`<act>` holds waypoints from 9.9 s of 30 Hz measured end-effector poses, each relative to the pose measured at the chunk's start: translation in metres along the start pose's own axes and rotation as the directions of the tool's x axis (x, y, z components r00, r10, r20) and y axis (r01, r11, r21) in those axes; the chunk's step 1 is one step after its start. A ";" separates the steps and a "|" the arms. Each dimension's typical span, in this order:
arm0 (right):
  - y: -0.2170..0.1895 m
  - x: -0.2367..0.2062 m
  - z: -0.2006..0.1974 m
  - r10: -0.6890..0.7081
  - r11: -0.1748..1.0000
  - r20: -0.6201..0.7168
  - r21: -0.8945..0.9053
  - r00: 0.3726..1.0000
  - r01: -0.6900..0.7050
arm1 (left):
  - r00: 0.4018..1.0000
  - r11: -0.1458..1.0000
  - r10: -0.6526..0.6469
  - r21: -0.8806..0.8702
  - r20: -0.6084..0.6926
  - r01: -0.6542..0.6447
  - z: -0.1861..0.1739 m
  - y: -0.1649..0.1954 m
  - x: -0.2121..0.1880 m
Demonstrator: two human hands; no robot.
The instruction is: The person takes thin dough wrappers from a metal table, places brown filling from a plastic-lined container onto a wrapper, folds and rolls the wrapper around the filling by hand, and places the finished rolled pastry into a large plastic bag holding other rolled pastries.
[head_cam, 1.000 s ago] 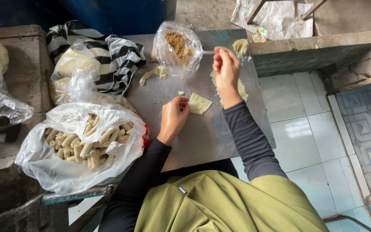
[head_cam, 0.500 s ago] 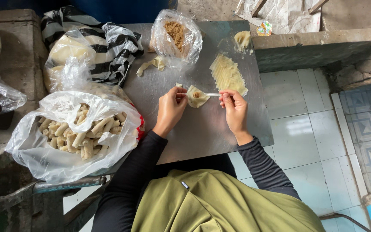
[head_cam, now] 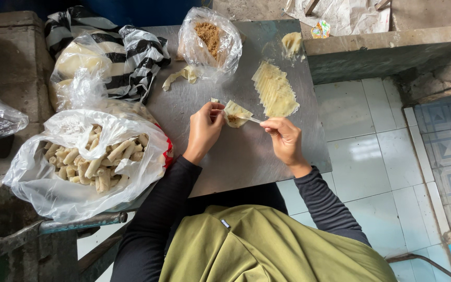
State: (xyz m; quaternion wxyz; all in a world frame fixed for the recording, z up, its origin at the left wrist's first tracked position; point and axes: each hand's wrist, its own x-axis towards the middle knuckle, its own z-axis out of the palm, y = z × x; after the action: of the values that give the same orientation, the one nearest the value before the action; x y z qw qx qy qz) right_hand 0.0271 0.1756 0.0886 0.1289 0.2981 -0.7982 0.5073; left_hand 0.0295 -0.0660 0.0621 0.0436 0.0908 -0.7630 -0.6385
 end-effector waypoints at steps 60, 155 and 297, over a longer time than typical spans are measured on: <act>-0.003 0.022 0.062 0.066 0.985 0.118 -0.167 0.991 -0.046 | 0.837 0.655 0.505 0.537 0.210 -0.531 0.005 -0.013 -0.013; 0.105 0.100 0.093 0.119 0.860 -0.227 -0.464 0.967 -0.215 | 0.848 0.715 0.473 0.666 -0.238 -0.212 0.038 -0.034 0.072; 0.090 0.186 0.112 -0.119 0.979 -0.279 -0.193 0.953 0.066 | 0.925 0.955 0.218 0.263 -0.311 -0.137 -0.016 -0.005 -0.054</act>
State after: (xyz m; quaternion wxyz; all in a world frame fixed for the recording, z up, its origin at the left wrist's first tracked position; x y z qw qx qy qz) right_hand -0.1632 0.0402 0.0664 0.2944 0.2449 -0.7989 0.4639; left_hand 0.0862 -0.0717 0.0623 0.2201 0.1331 -0.8198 -0.5117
